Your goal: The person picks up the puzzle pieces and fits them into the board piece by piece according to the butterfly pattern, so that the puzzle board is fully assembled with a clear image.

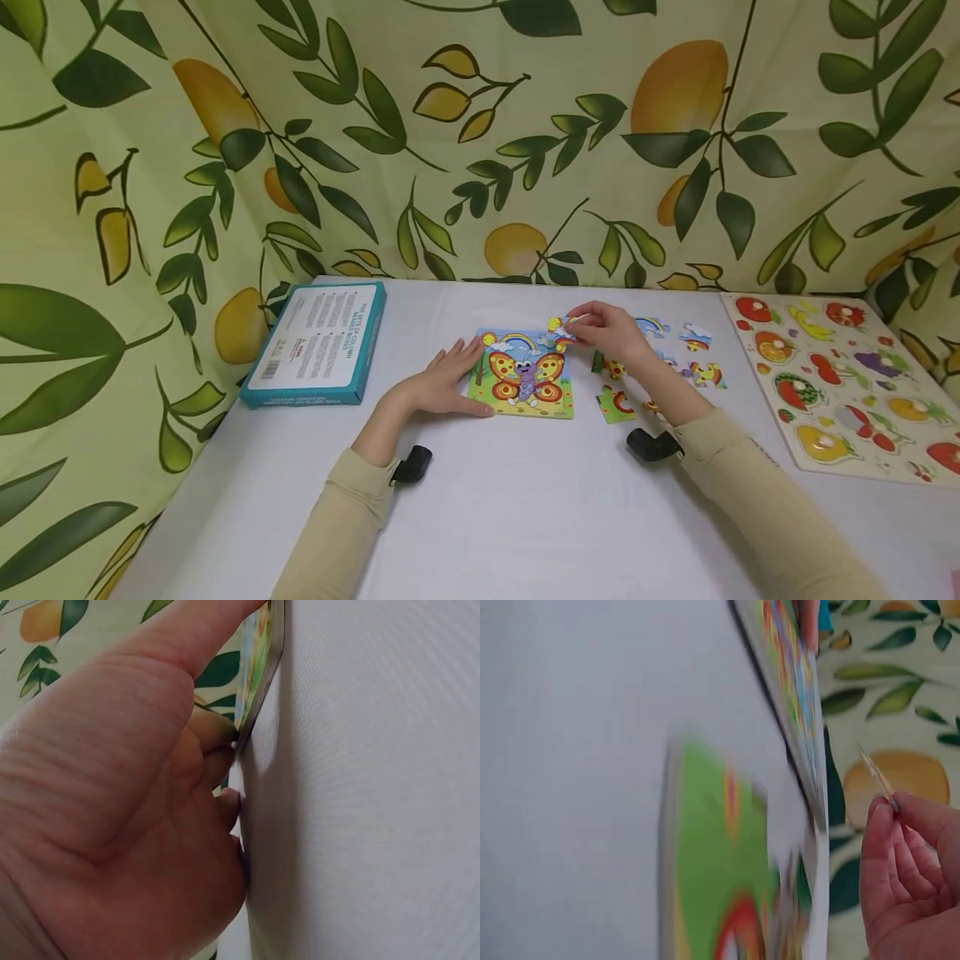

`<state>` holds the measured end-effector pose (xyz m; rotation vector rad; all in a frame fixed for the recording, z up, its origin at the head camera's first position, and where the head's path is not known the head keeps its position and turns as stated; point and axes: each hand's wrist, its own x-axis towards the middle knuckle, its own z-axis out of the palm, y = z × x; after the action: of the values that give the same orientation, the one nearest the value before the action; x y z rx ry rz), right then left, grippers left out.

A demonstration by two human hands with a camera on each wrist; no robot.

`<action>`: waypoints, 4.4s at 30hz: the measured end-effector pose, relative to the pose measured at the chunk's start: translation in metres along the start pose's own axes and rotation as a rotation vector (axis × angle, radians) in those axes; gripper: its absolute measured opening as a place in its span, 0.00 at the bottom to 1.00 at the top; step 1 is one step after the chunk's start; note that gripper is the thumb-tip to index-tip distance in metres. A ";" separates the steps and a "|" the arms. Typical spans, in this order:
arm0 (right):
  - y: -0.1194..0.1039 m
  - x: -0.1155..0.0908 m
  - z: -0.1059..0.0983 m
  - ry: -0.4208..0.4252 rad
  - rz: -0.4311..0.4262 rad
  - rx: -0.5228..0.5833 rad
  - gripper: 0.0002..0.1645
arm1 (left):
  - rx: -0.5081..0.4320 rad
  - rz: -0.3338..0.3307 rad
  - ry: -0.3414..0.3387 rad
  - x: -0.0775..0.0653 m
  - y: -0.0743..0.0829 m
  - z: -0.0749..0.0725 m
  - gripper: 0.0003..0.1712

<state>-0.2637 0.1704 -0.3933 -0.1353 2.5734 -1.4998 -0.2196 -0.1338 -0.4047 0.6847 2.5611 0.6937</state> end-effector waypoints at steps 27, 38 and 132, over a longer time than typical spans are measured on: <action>-0.033 0.024 0.082 -0.099 -0.159 -0.269 0.15 | 0.038 0.031 -0.016 0.000 -0.003 0.000 0.56; -0.028 0.024 0.076 -0.191 -0.180 -0.241 0.23 | 0.038 0.032 -0.006 0.000 -0.004 0.000 0.58; 0.021 -0.004 -0.053 0.038 0.080 -0.059 0.25 | 0.146 0.033 0.016 0.007 0.018 0.003 0.56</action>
<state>-0.2697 0.2272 -0.3856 -0.0110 2.6210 -1.4130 -0.2178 -0.1151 -0.3989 0.7718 2.6402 0.5285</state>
